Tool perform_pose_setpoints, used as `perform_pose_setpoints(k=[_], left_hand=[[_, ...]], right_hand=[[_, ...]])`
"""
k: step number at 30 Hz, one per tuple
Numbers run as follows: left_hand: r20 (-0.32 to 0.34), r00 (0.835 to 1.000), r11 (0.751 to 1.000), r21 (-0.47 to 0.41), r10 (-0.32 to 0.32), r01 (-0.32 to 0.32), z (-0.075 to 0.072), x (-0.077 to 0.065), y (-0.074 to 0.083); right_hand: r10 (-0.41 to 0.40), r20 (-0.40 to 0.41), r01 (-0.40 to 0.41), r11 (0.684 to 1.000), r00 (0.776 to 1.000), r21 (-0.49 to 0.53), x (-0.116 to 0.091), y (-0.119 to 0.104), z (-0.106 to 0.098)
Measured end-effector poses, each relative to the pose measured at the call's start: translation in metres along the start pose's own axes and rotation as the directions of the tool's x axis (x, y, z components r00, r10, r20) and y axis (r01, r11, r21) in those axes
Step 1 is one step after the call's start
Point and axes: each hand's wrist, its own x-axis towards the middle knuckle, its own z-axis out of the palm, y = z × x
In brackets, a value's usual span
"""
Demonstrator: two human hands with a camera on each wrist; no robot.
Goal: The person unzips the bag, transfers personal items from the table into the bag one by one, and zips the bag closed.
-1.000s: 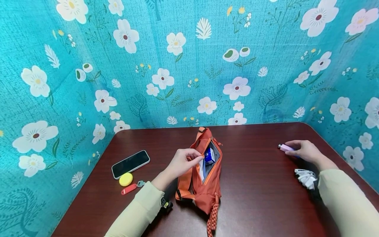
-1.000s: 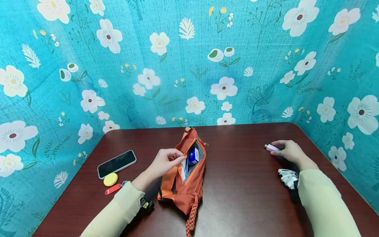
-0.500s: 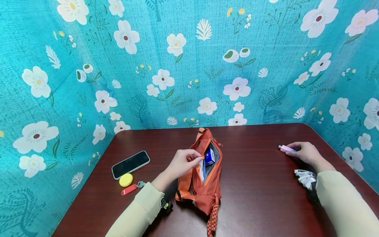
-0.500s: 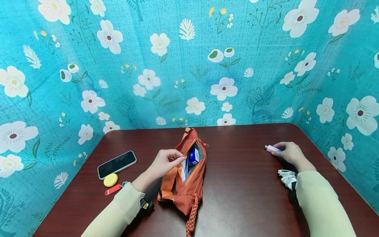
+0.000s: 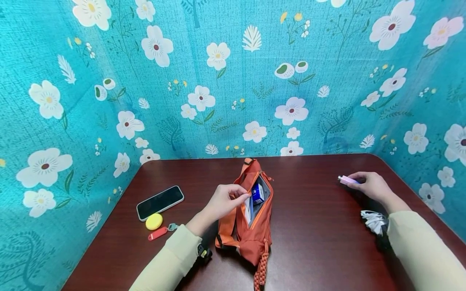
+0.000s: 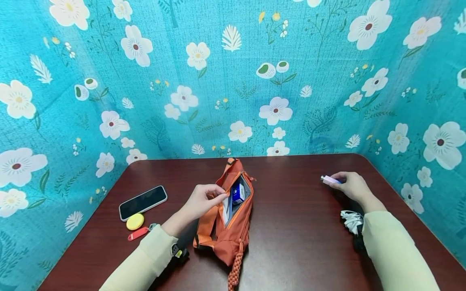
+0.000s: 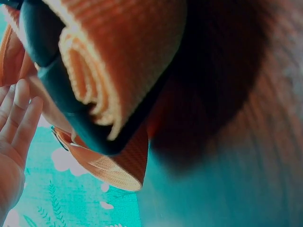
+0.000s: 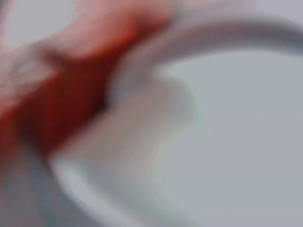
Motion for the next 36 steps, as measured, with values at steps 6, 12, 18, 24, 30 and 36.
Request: perform_pose_setpoints(k=[6, 12, 18, 24, 30, 36], left_hand=[[0.006, 1.000, 1.000, -0.005, 0.001, -0.001, 0.000, 0.000, 0.000], [-0.003, 1.000, 1.000, 0.003, 0.011, -0.011, 0.000, 0.000, 0.000], [-0.005, 1.000, 1.000, 0.001, 0.024, -0.024, 0.000, 0.000, -0.001], [-0.006, 1.000, 1.000, -0.002, 0.028, -0.028, -0.001, 0.000, -0.002], [-0.004, 1.000, 1.000, -0.001, 0.015, -0.015, -0.001, -0.001, -0.001], [-0.009, 1.000, 1.000, 0.004, 0.011, -0.011, 0.000, 0.000, 0.000]], right_hand=[[-0.072, -0.027, 0.072, 0.997, 0.997, 0.013, 0.009, -0.036, -0.008], [-0.134, -0.036, 0.135, 0.990, 0.990, 0.034, 0.015, -0.068, -0.011], [-0.183, -0.033, 0.185, 0.981, 0.983, 0.063, 0.016, -0.093, -0.011], [-0.249, -0.036, 0.251, 0.965, 0.968, 0.073, 0.014, -0.121, -0.011], [-0.281, -0.027, 0.282, 0.952, 0.959, 0.122, 0.007, -0.144, -0.008], [-0.333, -0.035, 0.335, 0.933, 0.942, 0.135, 0.001, -0.159, -0.001]])
